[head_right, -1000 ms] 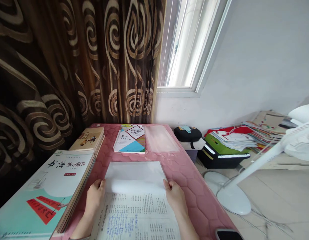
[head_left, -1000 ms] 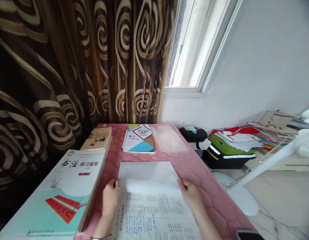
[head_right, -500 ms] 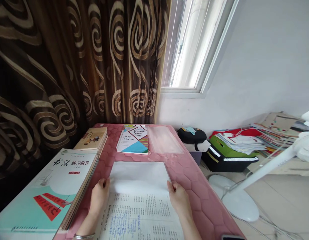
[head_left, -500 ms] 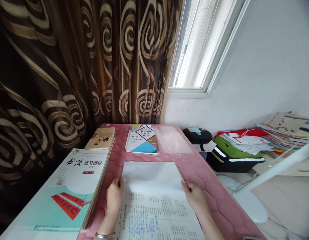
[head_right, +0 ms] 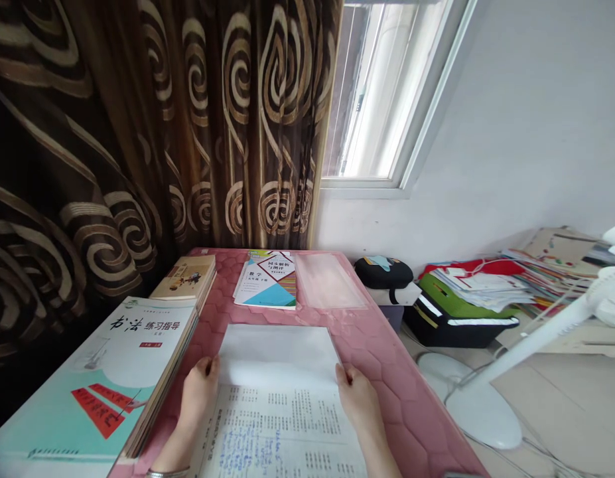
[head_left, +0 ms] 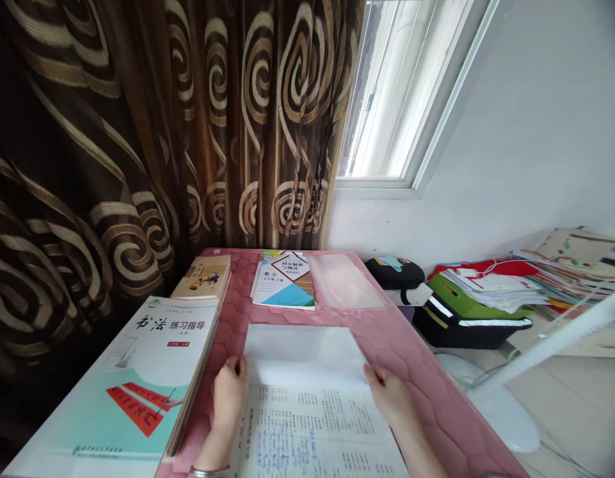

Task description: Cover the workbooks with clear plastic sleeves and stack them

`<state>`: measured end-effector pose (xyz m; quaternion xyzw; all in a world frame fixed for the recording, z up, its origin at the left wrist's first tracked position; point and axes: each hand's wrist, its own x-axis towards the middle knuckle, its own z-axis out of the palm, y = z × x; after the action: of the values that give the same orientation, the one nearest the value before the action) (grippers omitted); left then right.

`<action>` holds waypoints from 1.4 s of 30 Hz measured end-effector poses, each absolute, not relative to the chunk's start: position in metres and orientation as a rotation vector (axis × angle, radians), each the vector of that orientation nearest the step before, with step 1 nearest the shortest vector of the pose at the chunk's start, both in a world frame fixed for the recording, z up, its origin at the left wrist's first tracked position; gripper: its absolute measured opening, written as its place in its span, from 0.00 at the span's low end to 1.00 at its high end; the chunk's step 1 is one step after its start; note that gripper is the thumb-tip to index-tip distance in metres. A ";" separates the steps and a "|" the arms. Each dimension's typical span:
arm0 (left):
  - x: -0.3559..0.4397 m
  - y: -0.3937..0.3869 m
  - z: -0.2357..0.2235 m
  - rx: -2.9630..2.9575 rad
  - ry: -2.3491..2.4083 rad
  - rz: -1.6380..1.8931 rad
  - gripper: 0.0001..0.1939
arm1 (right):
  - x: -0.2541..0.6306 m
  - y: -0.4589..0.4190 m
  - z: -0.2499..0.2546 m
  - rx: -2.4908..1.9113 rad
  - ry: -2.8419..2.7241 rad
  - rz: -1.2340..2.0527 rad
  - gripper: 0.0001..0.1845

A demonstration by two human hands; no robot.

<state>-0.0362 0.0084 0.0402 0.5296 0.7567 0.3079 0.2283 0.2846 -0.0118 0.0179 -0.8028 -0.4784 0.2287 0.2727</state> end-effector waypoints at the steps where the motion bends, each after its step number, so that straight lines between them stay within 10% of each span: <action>1: -0.036 0.008 0.041 1.458 2.088 0.845 0.14 | 0.286 -0.012 0.018 -2.147 -1.286 0.630 0.21; 42: -0.036 0.011 0.042 1.523 2.166 0.659 0.16 | 0.279 -0.010 0.014 -2.304 -1.392 0.451 0.21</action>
<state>-0.0358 0.0105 0.0421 0.5463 0.7770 0.2365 0.2048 0.2791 -0.0102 0.0140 -0.8262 -0.4994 0.1616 0.2047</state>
